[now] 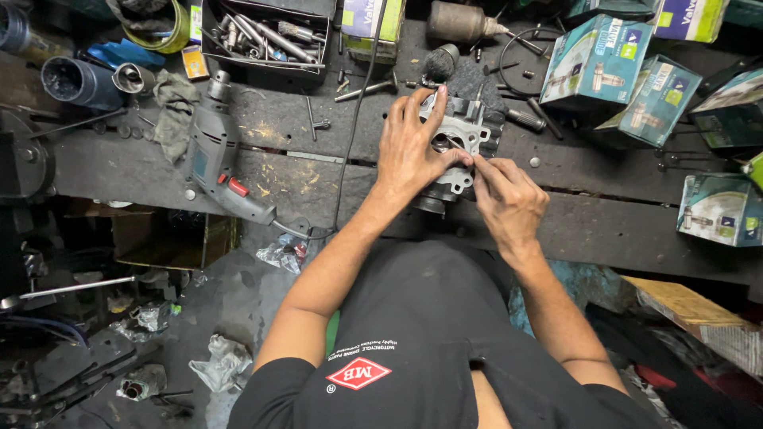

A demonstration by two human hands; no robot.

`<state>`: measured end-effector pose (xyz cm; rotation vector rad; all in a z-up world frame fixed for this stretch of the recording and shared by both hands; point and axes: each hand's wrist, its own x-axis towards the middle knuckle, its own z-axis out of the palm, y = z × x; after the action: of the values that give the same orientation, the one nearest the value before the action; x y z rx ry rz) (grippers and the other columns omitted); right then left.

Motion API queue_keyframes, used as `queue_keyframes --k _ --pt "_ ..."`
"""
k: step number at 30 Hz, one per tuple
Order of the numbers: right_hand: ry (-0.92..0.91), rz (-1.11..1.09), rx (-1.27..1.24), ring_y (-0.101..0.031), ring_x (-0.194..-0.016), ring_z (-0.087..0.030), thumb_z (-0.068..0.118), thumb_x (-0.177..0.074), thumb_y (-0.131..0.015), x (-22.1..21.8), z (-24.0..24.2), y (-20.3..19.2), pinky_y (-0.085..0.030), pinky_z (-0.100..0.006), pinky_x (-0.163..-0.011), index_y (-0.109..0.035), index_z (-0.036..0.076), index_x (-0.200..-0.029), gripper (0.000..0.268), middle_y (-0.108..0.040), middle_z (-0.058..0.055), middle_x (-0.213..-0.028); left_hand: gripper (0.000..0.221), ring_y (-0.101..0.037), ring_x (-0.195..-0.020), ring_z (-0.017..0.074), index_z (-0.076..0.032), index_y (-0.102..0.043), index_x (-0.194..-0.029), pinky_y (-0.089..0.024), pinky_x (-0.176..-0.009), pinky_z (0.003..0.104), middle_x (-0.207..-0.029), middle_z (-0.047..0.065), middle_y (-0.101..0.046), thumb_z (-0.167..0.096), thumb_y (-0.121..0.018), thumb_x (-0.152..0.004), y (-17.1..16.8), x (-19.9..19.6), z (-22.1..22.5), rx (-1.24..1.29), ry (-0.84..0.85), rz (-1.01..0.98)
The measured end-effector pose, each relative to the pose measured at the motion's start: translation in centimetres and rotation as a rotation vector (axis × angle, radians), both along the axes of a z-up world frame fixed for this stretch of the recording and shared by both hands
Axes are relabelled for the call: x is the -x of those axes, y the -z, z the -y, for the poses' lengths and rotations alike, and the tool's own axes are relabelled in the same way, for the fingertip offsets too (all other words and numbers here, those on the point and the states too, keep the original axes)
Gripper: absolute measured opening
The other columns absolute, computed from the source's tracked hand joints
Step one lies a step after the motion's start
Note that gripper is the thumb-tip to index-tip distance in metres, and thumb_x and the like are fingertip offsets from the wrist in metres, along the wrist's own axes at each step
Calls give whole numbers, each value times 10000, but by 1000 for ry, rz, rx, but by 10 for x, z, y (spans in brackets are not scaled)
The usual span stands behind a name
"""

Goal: The person cleans the interior surfaces of a metal engine cylinder head using a small brush and a metal scraper. They repeatedly scrub and scrape the combustion chamber and valve seats while rotating the part on a workbench.

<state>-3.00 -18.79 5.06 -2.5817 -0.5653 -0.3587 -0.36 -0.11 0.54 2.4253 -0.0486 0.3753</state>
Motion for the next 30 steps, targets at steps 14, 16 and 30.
queue_keyframes --k 14,16,30 --pt "9 -73 -58 -733 -855 -226 89 -914 -788 -6 1 -1 -568 -345 -740 -782 121 -1116 205 -734 -25 -1028 1150 -443 -1309 406 -120 -412 -1541 -418 -1098 533 -1444 163 -468 -638 -879 -628 -2 -2 -1 6 22 -1" --pt "11 -77 -53 -732 -849 -226 88 -911 -788 -7 0 -2 -567 -345 -737 -784 121 -1117 209 -733 -24 -1024 1149 -443 -1307 406 -119 -410 -1544 -415 -1097 534 -1441 165 -467 -632 -883 -630 -2 -1 -2 9 21 -3" --pt "-1 -87 -29 -734 -865 -225 84 -909 -790 -10 -1 -6 -570 -340 -750 -781 116 -1112 206 -736 -26 -1037 1115 -455 -1304 399 -104 -425 -1533 -440 -1062 530 -1446 164 -469 -621 -880 -656 -2 -3 -1 -13 11 -17"
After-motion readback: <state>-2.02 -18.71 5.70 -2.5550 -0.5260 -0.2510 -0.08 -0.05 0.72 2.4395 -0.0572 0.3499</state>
